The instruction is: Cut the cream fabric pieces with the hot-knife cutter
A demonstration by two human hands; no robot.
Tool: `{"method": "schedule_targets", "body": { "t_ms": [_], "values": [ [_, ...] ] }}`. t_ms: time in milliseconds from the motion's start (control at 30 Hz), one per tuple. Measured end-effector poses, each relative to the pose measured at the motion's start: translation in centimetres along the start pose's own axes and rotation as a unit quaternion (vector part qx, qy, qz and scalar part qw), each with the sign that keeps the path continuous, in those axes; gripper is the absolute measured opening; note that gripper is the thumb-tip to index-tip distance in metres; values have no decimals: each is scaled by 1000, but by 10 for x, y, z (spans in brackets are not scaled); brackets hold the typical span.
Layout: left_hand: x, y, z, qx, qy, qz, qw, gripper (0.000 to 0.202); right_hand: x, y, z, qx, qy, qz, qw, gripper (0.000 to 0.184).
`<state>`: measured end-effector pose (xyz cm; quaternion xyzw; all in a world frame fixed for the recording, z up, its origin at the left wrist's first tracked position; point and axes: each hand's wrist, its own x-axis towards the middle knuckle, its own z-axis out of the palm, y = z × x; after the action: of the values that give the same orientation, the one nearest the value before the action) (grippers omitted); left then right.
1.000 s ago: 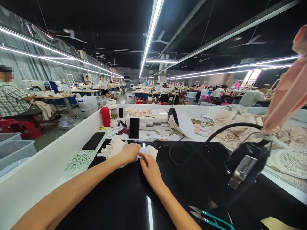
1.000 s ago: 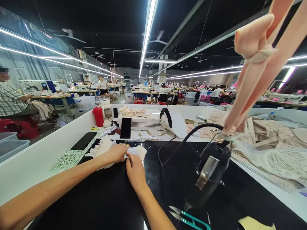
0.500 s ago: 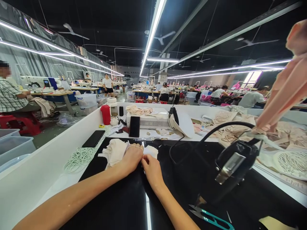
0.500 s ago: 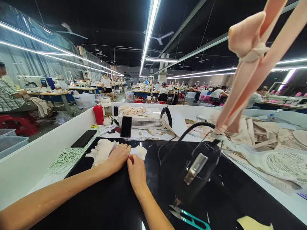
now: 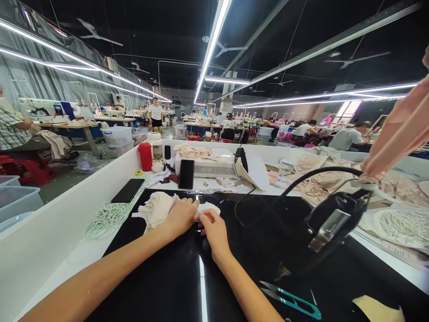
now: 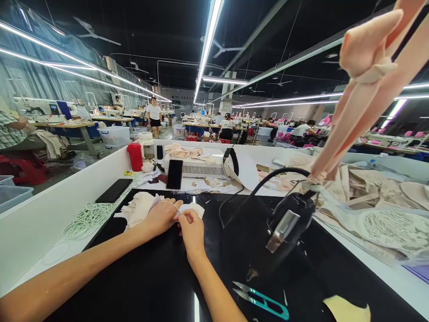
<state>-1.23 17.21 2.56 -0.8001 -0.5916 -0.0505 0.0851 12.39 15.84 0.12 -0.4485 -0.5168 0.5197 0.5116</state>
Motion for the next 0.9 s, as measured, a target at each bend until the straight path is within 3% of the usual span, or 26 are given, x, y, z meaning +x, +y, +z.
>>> {"method": "schedule_targets", "body": {
  "t_ms": [200, 433, 567, 733, 900],
  "values": [
    [-3, -5, -2, -73, -6, 30, 997, 22, -3, -5, 0, 94, -12, 73, 993, 25],
    [-13, -4, -4, -180, 37, 49, 982, 11, 5, -5, -10, 226, 73, 77, 968, 44],
    [-23, -3, -2, -265, 68, 84, 958, 11, 9, 5, -13, 254, 96, 85, 959, 40],
    [-37, -6, 0, -431, 142, 78, 888, 35, 8, 13, -11, 262, 93, 95, 956, 29],
    [-42, 4, -1, -600, 236, -36, 764, 40, -1, 9, -4, 251, 41, 93, 963, 32]
  ]
}}
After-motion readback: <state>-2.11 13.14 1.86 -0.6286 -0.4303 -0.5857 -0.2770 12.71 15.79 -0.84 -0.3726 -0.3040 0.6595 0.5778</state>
